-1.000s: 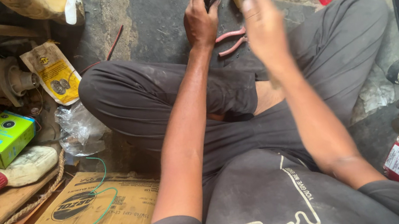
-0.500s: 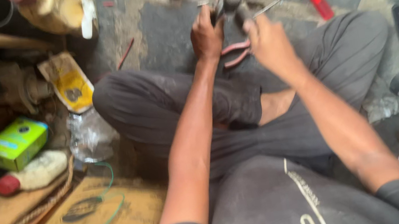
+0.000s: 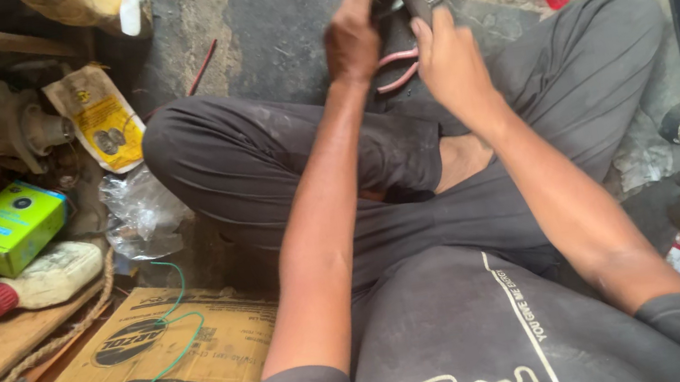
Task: The person sits on the floor and uses a screwdriver and hammer to disassemble and reassemble a small motor component. They remove a cover, adjust internal parts, and reattach the cover.
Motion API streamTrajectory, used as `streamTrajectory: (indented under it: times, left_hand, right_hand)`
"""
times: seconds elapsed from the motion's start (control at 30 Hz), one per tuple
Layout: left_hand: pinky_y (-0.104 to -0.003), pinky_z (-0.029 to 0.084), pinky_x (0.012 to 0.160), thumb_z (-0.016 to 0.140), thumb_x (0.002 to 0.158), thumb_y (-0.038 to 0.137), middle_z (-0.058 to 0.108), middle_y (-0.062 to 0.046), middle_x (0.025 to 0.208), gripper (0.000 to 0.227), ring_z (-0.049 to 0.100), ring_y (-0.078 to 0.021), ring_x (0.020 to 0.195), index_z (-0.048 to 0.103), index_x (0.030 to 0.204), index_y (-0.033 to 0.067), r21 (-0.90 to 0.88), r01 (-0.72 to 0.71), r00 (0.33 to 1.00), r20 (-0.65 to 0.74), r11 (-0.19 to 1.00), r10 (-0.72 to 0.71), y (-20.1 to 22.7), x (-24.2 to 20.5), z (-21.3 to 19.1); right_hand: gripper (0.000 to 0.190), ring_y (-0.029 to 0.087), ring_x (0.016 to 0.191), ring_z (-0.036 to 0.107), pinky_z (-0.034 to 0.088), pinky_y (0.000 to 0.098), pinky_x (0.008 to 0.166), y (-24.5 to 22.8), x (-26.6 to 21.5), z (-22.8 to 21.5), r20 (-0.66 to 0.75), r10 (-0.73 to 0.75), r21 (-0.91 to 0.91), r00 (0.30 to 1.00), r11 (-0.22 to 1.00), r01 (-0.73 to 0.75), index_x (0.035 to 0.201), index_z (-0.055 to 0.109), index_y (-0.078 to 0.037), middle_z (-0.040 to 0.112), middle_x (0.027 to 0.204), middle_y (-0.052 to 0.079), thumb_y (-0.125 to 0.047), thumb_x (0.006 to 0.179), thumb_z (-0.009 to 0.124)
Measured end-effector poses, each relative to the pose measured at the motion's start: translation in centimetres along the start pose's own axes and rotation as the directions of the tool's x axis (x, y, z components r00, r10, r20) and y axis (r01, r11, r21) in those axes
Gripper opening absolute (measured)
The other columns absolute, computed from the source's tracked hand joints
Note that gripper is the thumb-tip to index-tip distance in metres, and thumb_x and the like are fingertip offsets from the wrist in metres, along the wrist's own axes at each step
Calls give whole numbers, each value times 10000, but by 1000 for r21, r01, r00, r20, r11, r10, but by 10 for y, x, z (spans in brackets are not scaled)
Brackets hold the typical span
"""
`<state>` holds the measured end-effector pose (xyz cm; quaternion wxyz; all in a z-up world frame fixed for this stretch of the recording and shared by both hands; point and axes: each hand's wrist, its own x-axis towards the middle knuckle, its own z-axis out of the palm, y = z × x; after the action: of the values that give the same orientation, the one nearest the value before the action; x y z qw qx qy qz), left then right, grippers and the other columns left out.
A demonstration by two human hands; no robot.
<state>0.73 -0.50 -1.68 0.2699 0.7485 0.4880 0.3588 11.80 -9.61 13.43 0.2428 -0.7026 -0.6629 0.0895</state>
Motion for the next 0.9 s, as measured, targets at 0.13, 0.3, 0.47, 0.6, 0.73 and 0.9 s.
streamTrajectory:
  times: [0.13,0.3,0.47,0.6,0.73,0.9]
  left_hand:
    - [-487,560,819,686,820,-24,698,-118,1007,264,696,-379,968,568,1024,95,-19,54,998,-26,998,-54,-7,-4,0]
    - [-484,526,711,819,771,75,706,-120,891,311,694,-377,862,561,944,68,-107,153,985,-69,983,-160,-5,4,-5]
    - [-487,529,736,810,804,74,711,-121,921,307,694,-381,891,558,981,72,-131,133,988,-60,982,-142,-6,-3,-5]
    - [-489,525,727,819,802,85,711,-135,928,311,685,-397,896,570,987,78,-115,116,991,-59,986,-124,-7,2,-9]
    - [-437,551,691,856,758,143,726,-118,891,340,709,-348,822,601,975,81,-102,65,989,-126,993,-78,-3,0,-8]
    - [-295,540,510,797,922,192,703,-82,837,299,679,-164,636,578,1033,21,-816,418,857,208,399,-472,15,8,-45]
  right_hand:
    - [235,500,753,601,431,563,619,9,-13,3,-27,164,170,986,973,-158,1076,562,39,610,786,227,-187,1139,578]
    - [282,285,653,535,420,441,627,12,13,-66,-226,183,318,957,942,-106,1052,525,24,526,760,146,-214,1203,543]
    - [338,352,664,534,454,476,648,-2,16,-44,-365,110,309,924,951,9,993,459,16,520,762,205,-219,1227,524]
    - [388,505,668,595,443,563,584,-2,6,16,3,213,149,977,966,-211,1355,516,68,630,724,276,-206,1083,552]
    - [266,465,770,647,494,512,651,27,-15,25,-39,219,318,975,928,-195,1131,602,5,658,856,258,-242,1182,519]
    - [283,184,506,524,416,362,433,64,-8,12,135,589,512,797,647,-565,1042,579,-45,524,692,71,-290,1163,506]
